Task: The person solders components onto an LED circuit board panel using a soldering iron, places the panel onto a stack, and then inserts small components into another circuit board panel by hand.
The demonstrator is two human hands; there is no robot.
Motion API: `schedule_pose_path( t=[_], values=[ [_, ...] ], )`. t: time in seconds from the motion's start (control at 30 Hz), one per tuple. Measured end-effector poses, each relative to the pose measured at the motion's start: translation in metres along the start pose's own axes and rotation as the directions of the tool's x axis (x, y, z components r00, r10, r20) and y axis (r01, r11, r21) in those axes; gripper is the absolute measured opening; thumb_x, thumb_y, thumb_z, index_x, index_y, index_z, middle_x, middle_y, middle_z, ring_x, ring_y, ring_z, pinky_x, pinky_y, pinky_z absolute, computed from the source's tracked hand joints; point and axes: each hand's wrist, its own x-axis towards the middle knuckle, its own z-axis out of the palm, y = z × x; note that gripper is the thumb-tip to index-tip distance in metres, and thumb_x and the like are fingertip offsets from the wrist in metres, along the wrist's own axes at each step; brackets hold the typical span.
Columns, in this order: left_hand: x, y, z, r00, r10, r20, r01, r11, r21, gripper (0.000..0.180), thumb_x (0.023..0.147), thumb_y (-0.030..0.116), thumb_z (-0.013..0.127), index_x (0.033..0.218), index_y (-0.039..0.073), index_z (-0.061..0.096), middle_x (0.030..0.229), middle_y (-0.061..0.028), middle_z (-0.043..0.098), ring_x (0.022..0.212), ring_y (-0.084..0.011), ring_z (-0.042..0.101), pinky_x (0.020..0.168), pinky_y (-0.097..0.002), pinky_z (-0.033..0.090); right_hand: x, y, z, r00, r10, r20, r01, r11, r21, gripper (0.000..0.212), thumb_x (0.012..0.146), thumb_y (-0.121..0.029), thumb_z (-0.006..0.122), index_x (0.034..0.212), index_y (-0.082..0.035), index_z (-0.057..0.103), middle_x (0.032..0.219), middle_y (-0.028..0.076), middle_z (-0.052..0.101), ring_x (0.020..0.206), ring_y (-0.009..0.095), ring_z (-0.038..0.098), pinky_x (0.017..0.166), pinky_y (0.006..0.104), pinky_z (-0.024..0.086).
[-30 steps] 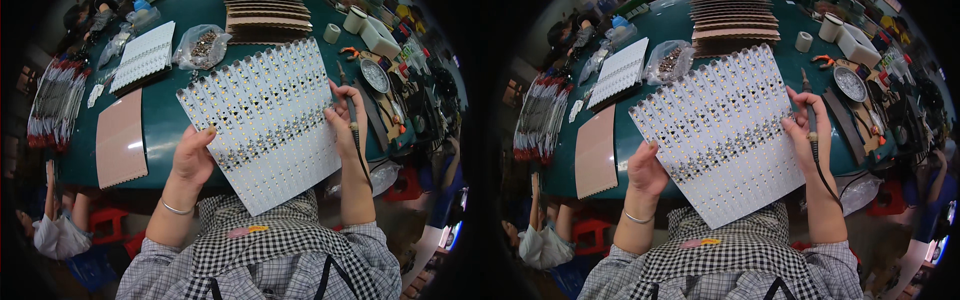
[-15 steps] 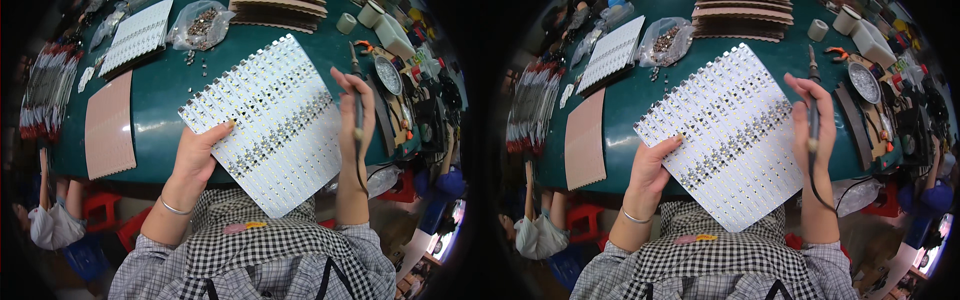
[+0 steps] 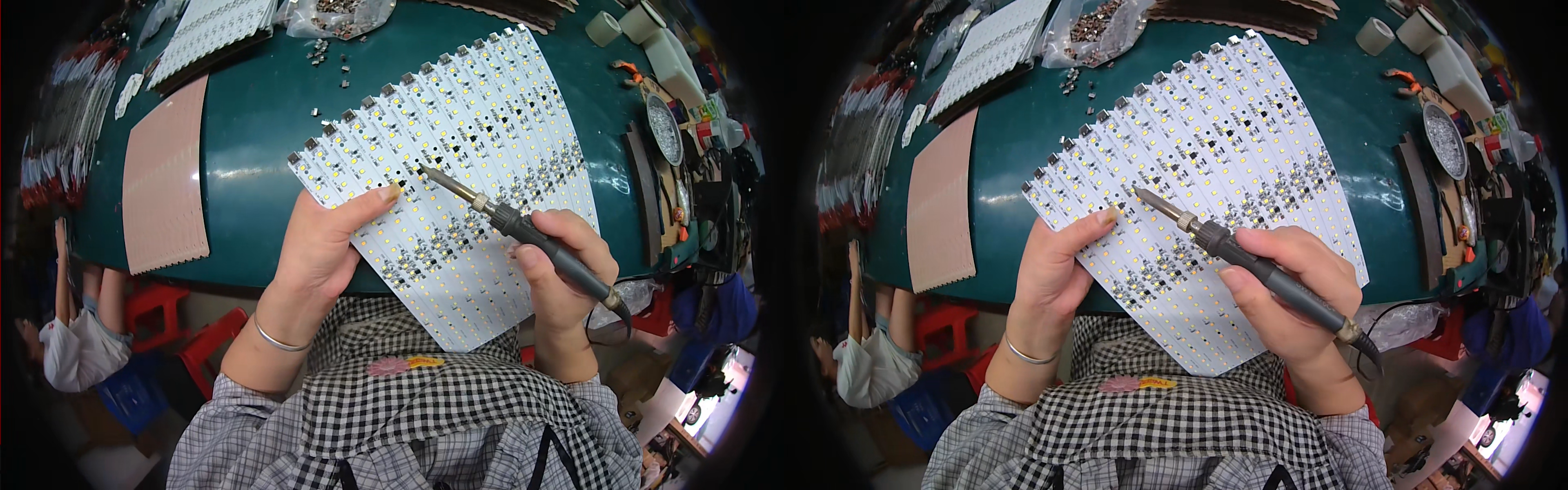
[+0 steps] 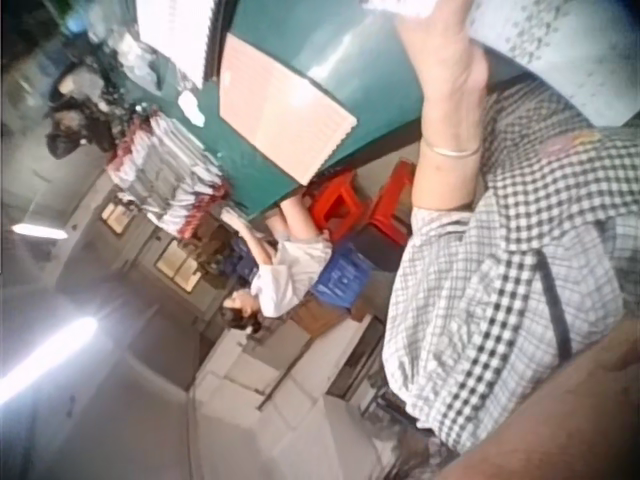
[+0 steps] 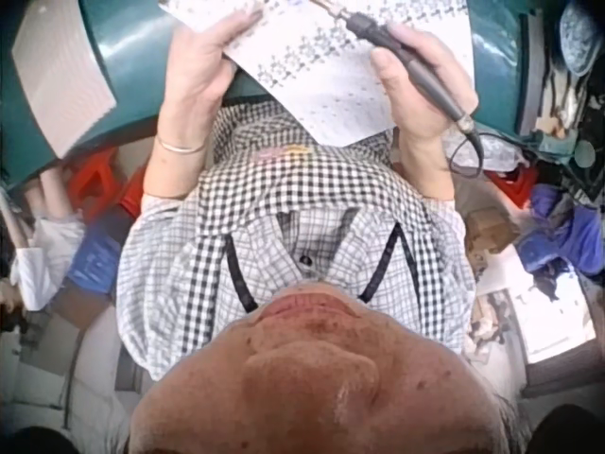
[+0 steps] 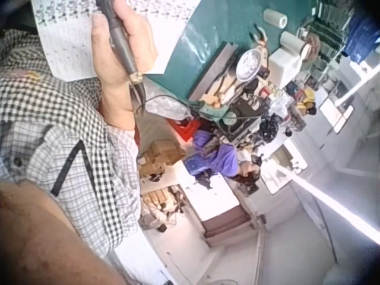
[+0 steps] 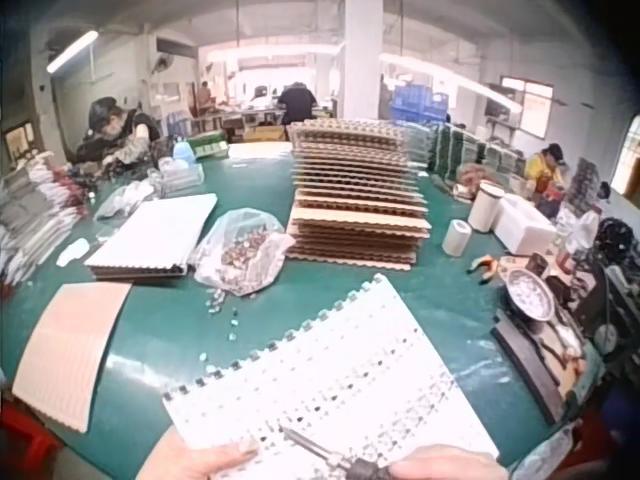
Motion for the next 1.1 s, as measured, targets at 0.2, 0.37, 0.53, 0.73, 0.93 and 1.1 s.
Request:
schedule_pose_path(
  t=[0.2,0.37,0.53,0.73,0.93,1.1],
  values=[
    [0.0009,0.0006,-0.0012,1.0,-0.002,0.023,0.002,1.0,-0.012,0.047,0.081,-0.005,0.068,0.126,-0.004,0.052,0.119,-0.0141,0.064,0.106,-0.0228,0.064,0.093,-0.0363,0.052,0.0054,-0.0024,0.0025,0.998,-0.043,0.036,0.046,0.996,-0.082,0.028,0.073,0.0,0.077,0.099,0.004,0.067,0.077,0.013,0.068,0.065,0.019,0.064,0.059,0.0267,0.048],
    [0.001,0.0011,-0.0007,1.0,-0.004,0.03,0.004,1.0,-0.015,0.047,0.082,-0.005,0.068,0.126,-0.004,0.052,0.119,-0.0144,0.063,0.106,-0.0227,0.064,0.093,-0.0362,0.052,0.0056,-0.0043,0.004,0.999,-0.031,0.03,0.033,0.997,-0.072,0.027,0.074,0.0,0.077,0.099,0.003,0.067,0.078,0.013,0.068,0.066,0.019,0.066,0.059,0.0268,0.049],
    [0.0006,0.0012,-0.0004,1.0,0.002,0.03,-0.002,1.0,-0.013,0.047,0.081,-0.006,0.067,0.126,-0.004,0.052,0.118,-0.0143,0.064,0.106,-0.0228,0.064,0.093,-0.0365,0.052,0.0063,-0.0013,0.0054,0.998,-0.056,0.036,0.059,0.995,-0.081,0.028,0.074,0.0,0.077,0.099,0.003,0.067,0.077,0.013,0.068,0.066,0.019,0.065,0.059,0.0267,0.049],
    [0.0013,0.0007,-0.0023,0.999,-0.007,0.041,0.008,0.999,-0.036,0.047,0.081,-0.007,0.067,0.126,-0.004,0.052,0.118,-0.0141,0.064,0.106,-0.0228,0.064,0.094,-0.0364,0.052,0.0049,-0.0015,0.0039,0.995,-0.08,0.059,0.085,0.992,-0.097,0.028,0.073,0.0,0.077,0.1,0.002,0.067,0.077,0.013,0.068,0.064,0.02,0.065,0.056,0.0272,0.048],
    [0.0019,-0.0006,-0.0056,0.998,-0.011,0.06,0.014,0.999,-0.051,0.047,0.081,-0.006,0.068,0.126,-0.004,0.053,0.118,-0.0144,0.064,0.106,-0.0235,0.064,0.094,-0.0372,0.052,0.0027,-0.0016,0.0062,0.988,-0.135,0.075,0.141,0.986,-0.087,0.031,0.074,0.0,0.077,0.102,0.003,0.066,0.077,0.013,0.068,0.064,0.021,0.064,0.056,0.028,0.048],
    [0.0024,-0.0012,-0.0054,0.997,-0.013,0.072,0.017,0.998,-0.061,0.048,0.081,-0.005,0.069,0.126,-0.004,0.053,0.119,-0.0147,0.064,0.106,-0.0239,0.064,0.095,-0.0374,0.051,-0.0028,-0.0031,0.0048,0.998,-0.06,0.033,0.061,0.997,-0.055,0.029,0.076,-0.002,0.076,0.102,0.005,0.065,0.078,0.014,0.067,0.067,0.02,0.064,0.06,0.0285,0.049]
  ],
)
